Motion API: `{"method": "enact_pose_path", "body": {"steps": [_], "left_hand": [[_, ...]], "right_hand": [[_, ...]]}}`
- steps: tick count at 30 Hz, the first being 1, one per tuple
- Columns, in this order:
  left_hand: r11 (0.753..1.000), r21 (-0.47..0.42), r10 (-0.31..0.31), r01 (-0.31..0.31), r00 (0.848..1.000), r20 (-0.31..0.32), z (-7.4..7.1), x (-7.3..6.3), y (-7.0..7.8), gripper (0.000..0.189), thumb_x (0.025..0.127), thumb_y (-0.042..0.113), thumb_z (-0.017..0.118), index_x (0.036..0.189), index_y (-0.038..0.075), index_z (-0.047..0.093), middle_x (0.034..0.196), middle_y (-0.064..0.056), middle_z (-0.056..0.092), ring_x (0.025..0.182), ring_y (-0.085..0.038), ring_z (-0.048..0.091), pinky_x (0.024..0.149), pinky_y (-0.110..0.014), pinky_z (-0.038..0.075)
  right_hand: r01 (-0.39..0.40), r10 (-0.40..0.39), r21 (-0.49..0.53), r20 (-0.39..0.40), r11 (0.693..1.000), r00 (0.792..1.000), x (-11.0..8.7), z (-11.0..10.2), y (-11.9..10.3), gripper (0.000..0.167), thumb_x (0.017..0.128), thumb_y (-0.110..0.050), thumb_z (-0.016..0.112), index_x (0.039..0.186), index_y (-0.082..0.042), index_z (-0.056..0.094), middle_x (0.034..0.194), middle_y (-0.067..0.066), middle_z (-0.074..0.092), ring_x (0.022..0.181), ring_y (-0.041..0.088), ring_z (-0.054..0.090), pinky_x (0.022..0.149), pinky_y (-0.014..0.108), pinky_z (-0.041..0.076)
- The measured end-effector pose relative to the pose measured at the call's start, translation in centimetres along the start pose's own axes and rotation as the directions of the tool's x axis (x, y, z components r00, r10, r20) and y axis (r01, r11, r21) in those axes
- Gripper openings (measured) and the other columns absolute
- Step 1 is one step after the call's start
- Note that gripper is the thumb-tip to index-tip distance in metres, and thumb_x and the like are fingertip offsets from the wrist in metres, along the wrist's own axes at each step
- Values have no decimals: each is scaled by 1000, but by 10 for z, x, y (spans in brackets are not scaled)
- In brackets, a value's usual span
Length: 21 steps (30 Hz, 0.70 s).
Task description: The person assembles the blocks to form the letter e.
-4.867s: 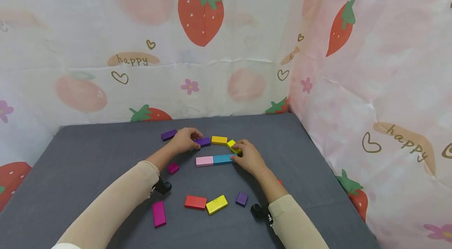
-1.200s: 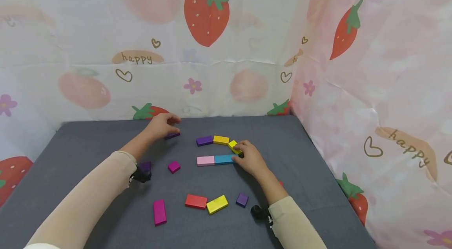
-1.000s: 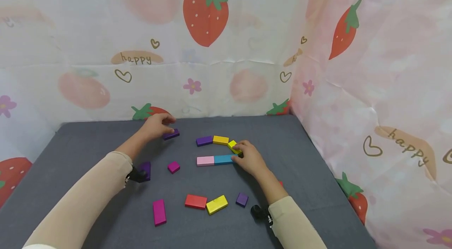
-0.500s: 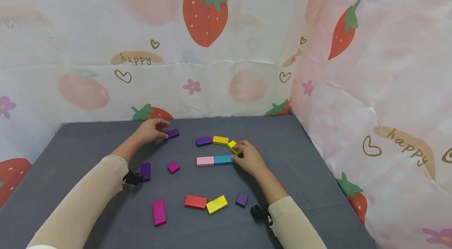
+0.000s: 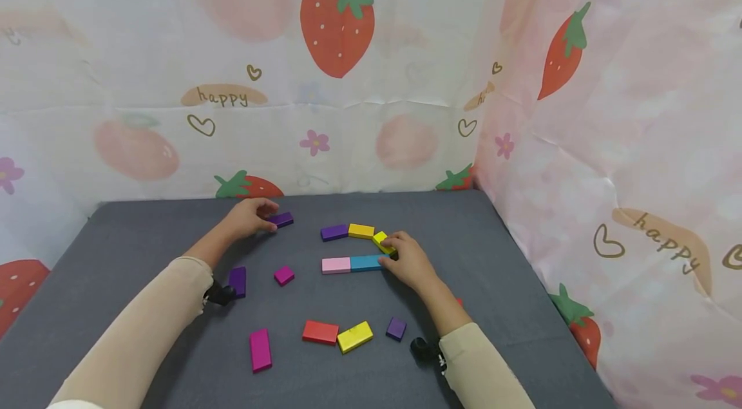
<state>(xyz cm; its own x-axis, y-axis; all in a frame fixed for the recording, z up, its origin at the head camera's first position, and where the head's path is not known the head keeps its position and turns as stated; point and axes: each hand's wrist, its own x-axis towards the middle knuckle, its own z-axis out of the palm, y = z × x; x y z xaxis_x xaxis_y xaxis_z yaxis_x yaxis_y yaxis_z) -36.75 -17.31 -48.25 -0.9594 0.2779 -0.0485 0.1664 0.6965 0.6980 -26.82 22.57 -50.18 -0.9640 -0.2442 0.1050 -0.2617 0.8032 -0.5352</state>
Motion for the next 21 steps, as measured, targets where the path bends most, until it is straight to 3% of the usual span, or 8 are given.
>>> {"method": "enact_pose_path", "body": {"steps": [21], "left_hand": [[998,55,-15,17,999,-37,10,5,-3,47,91,14,78,133,2,63,131,-21,64,123,-37,58,101,-51,49]], "right_hand": [[8,-8,10,-2,1000,1000,0,-1,1,41,95,-22,75,132,-6,67,138,12,58,129,33,56,109,51,45]]}}
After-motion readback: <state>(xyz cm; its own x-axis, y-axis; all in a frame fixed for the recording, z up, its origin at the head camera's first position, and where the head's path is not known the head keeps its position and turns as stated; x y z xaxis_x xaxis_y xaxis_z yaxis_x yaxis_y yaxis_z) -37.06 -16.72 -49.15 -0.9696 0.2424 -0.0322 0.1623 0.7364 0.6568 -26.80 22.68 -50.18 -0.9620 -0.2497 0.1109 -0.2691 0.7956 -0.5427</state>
